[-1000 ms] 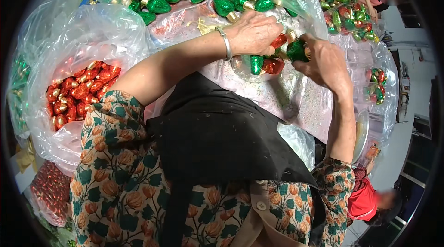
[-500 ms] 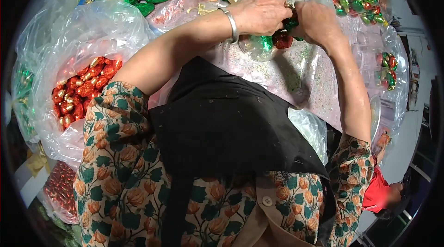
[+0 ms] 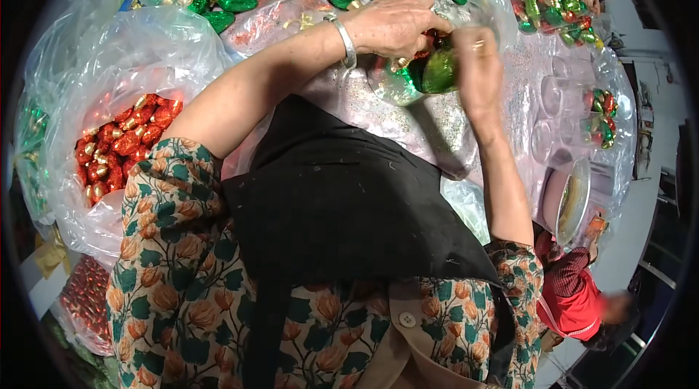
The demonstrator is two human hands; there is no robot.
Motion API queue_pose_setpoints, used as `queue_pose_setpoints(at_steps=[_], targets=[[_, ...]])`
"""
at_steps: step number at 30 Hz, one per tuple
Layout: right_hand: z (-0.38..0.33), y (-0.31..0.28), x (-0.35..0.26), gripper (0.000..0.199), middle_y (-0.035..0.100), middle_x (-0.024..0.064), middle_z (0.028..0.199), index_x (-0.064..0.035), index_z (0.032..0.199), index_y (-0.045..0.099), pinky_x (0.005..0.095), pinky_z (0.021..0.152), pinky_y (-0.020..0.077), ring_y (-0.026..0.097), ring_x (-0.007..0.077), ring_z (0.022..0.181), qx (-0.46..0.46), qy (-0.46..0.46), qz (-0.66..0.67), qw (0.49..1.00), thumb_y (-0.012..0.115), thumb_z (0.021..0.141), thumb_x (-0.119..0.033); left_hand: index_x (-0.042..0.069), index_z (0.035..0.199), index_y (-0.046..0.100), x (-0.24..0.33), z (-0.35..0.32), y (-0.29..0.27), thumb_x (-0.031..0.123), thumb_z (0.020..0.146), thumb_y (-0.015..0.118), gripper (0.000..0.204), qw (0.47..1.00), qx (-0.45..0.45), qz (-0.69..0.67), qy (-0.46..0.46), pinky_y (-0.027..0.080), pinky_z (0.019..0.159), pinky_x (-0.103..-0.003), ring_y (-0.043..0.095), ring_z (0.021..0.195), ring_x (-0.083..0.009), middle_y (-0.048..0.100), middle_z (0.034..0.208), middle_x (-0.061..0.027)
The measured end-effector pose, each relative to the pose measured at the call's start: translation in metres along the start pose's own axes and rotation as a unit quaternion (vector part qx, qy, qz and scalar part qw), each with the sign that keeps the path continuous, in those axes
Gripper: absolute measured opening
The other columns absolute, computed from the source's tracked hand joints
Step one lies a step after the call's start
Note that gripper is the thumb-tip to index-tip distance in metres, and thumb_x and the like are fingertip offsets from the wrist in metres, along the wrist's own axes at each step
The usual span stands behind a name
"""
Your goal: Packing and sorting small, shiny green and red wrapped objects into plastic bags at a work table.
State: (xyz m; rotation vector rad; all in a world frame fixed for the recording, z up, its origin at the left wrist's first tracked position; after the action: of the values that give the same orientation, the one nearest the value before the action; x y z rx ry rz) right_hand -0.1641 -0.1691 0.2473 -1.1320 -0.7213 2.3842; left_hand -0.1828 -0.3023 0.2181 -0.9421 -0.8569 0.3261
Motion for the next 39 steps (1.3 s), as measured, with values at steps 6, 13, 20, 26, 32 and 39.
queue_pose_setpoints(at_steps=[6,13,20,26,32,39], targets=[[-0.006,-0.010,0.001,0.034,0.054,0.0055,0.060,-0.0001,0.075,0.052,0.0302,0.042,0.0362,0.049,0.0147,0.048,-0.095,-0.003,-0.154,0.983,0.064,0.083,-0.031,0.015,0.123,0.051,0.003,0.002,-0.004,0.019,0.081,0.057,0.043,1.000,0.009,0.010,0.001,0.044,0.077,-0.041,0.054,0.087,-0.0315,0.051,0.091,-0.0147],[-0.014,-0.013,0.016,0.028,0.050,0.0070,0.056,-0.0004,0.070,0.053,0.0330,0.047,0.0409,0.054,0.0223,0.053,-0.096,0.144,0.035,0.984,0.062,0.085,-0.023,0.015,0.124,0.050,0.007,-0.003,0.000,0.022,0.084,0.055,0.041,1.000,0.003,0.018,0.000,0.044,0.079,-0.040,0.053,0.090,-0.0322,0.051,0.095,-0.0161],[-0.015,-0.022,-0.002,0.018,0.055,0.0097,0.068,-0.0004,0.077,0.058,0.0347,0.059,0.0441,0.056,0.0253,0.066,-0.095,0.032,-0.003,0.995,0.059,0.085,-0.016,0.007,0.121,0.050,0.024,-0.009,-0.003,0.025,0.086,0.053,0.040,0.989,0.053,0.136,0.031,0.039,0.087,-0.042,0.048,0.104,-0.0327,0.049,0.109,-0.0181],[-0.006,-0.033,0.002,0.013,0.058,0.0136,0.083,-0.0011,0.092,0.062,0.0316,0.064,0.0450,0.058,0.0251,0.070,-0.196,0.029,-0.066,0.978,0.056,0.085,-0.010,-0.001,0.117,0.050,0.034,-0.005,-0.011,0.032,0.085,0.055,0.047,0.979,0.078,0.155,0.109,0.034,0.093,-0.043,0.043,0.112,-0.0335,0.046,0.119,-0.0195],[-0.017,-0.038,-0.003,0.019,0.057,0.0131,0.095,-0.0033,0.094,0.061,0.0378,0.076,0.0445,0.054,0.0317,0.088,-0.208,-0.063,-0.052,0.975,0.063,0.077,-0.010,-0.003,0.117,0.049,0.028,-0.004,-0.002,0.043,0.079,0.057,0.060,0.991,-0.004,0.113,0.076,0.034,0.093,-0.043,0.045,0.107,-0.0353,0.048,0.116,-0.0233],[-0.044,-0.037,0.001,0.022,0.047,0.0120,0.084,-0.0021,0.083,0.052,0.0383,0.069,0.0429,0.048,0.0294,0.083,-0.173,-0.065,0.011,0.983,0.068,0.070,-0.008,0.000,0.120,0.050,0.051,0.012,0.005,0.042,0.078,0.060,0.061,0.988,-0.010,0.115,0.099,0.032,0.099,-0.045,0.041,0.116,-0.0393,0.045,0.124,-0.0232]])
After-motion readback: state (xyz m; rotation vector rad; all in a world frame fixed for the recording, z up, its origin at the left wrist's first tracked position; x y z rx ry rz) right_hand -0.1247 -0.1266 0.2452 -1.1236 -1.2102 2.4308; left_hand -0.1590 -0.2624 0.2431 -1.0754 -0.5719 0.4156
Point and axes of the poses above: each hand's wrist, its own z-axis towards the middle knuckle, its own y-axis out of the palm, x = y × z, the point moved 5 cm from there along z, towards the middle knuckle
